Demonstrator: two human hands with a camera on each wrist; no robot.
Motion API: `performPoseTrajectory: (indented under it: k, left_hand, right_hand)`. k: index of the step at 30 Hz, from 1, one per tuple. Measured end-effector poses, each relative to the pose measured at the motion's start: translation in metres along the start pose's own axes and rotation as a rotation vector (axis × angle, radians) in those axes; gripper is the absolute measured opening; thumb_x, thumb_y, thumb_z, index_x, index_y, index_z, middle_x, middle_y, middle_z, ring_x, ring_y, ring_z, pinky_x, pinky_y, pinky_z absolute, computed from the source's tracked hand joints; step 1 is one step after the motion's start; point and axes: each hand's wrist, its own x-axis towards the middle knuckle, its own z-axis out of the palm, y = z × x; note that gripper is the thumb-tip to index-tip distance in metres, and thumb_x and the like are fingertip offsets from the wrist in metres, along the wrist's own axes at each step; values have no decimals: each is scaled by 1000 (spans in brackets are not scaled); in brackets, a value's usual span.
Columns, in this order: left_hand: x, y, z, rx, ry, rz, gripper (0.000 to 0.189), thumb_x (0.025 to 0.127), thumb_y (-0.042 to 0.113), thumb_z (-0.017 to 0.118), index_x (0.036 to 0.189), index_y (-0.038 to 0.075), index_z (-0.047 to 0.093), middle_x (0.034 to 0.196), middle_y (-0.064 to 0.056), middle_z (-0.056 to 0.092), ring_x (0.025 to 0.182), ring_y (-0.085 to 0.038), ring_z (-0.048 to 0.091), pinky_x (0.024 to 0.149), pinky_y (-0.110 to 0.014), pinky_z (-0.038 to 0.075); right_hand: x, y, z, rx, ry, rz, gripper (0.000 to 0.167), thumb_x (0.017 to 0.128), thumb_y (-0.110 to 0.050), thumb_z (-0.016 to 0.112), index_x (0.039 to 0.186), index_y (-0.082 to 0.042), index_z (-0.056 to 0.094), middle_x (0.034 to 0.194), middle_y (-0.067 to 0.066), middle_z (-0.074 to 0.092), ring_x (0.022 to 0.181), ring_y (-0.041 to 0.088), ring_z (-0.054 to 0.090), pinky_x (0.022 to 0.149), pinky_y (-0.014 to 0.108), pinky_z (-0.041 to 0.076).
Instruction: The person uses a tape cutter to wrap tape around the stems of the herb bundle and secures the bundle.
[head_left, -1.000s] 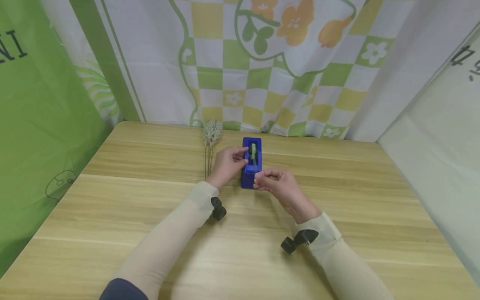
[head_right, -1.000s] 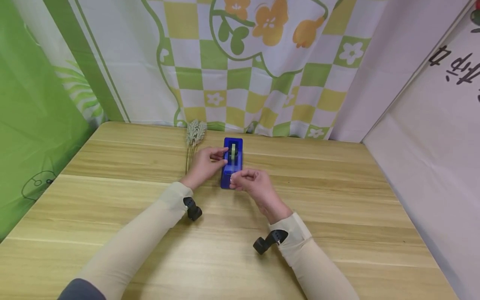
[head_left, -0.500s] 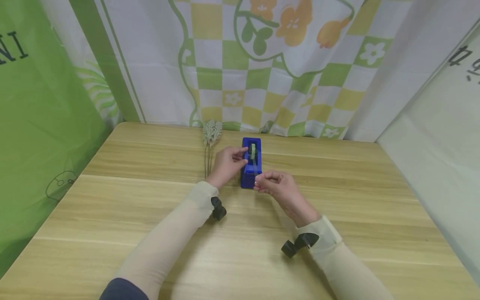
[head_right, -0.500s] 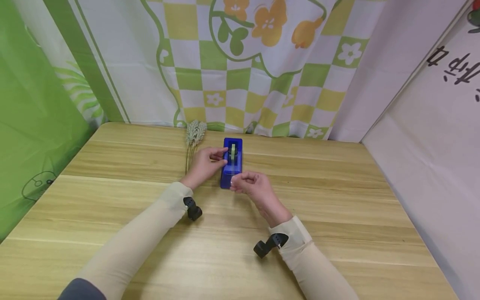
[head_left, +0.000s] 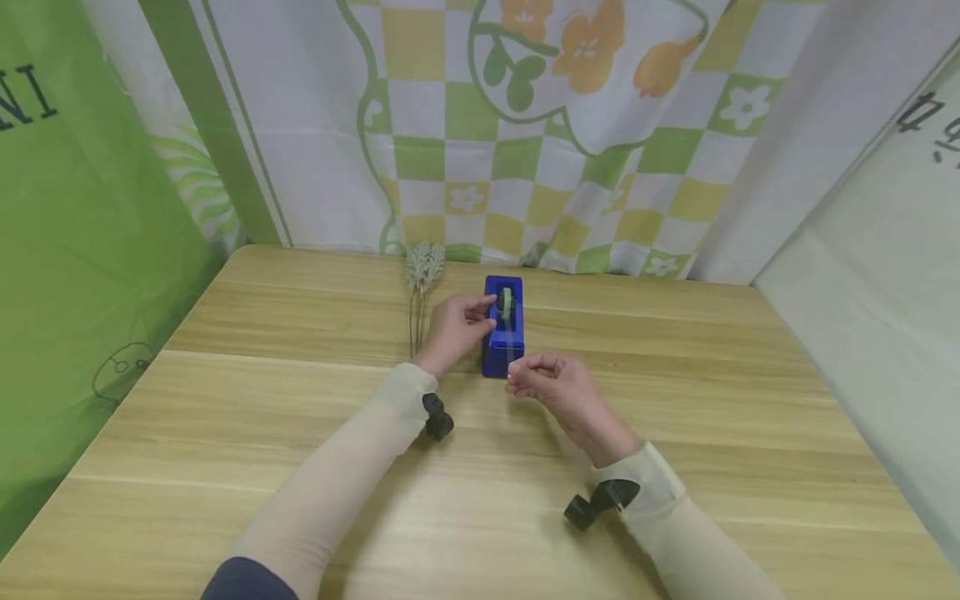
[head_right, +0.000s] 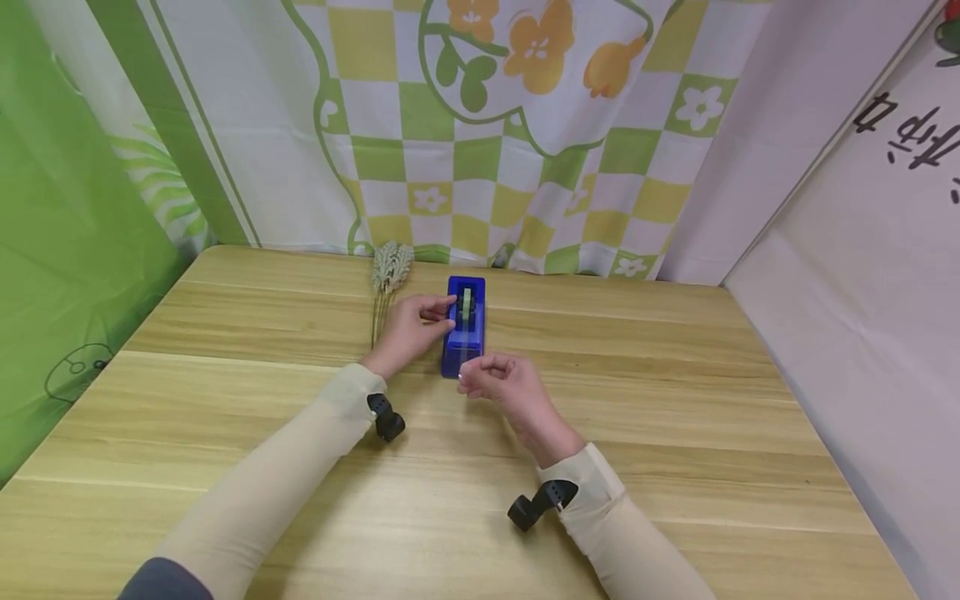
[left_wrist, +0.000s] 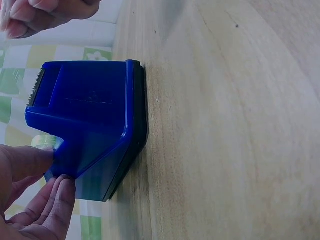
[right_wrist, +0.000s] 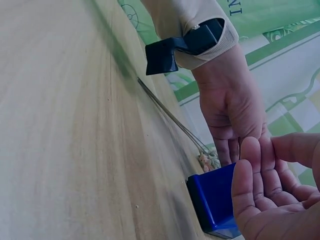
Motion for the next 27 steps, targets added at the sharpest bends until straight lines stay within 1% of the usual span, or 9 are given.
performPoseTrajectory:
  k: [3,5,10,17,22,27]
  left_hand:
    - [0,0,0,1,4,6,41,97,7,74,137,9,68,125,-17,73,114,-30,72,99,-39,60]
    - [0,-1,0,-2,5,6,41,96,7,74,137,9,68,124,-18,73,114,-31,72,100,-39,60]
    - [-1,-1,0,-9,6,4,40,96,6,74,136,8,69,125,-19,73,114,-31,72,101,-39,59]
    - [-2,0,-1,-1,7,3,41,97,7,73,137,8,68,125,-18,73,114,-31,72,100,-39,59]
    - [-1,1,-1,12,7,7,41,97,8,73,137,9,68,124,-18,73,114,-31,72,99,-39,60]
    - [-1,1,0,8,6,6,40,97,7,73,136,9,69,123,-18,73,114,-31,72,99,-39,60]
  right_hand:
    - [-2,2,0,-4,4,-8,11,103,-4,62,105,5,68,90,2,78,84,10,74,86,27,62]
    - [-3,3,1,-10,8,-12,14,103,-4,62,108,8,67,89,2,78,83,9,74,86,27,62]
    - [-6,6,3,-17,6,-1,16,103,-3,62,110,11,67,88,1,78,82,9,73,85,26,62]
    - [-12,8,4,-3,7,14,10,103,-3,62,105,5,68,89,0,78,82,9,73,86,25,61]
    - [-17,8,5,-6,-8,22,8,103,-5,64,103,1,68,91,-1,78,84,9,73,90,28,61]
    - [-19,10,5,-2,-1,22,7,102,-5,64,102,0,69,91,-1,78,84,9,73,89,29,61]
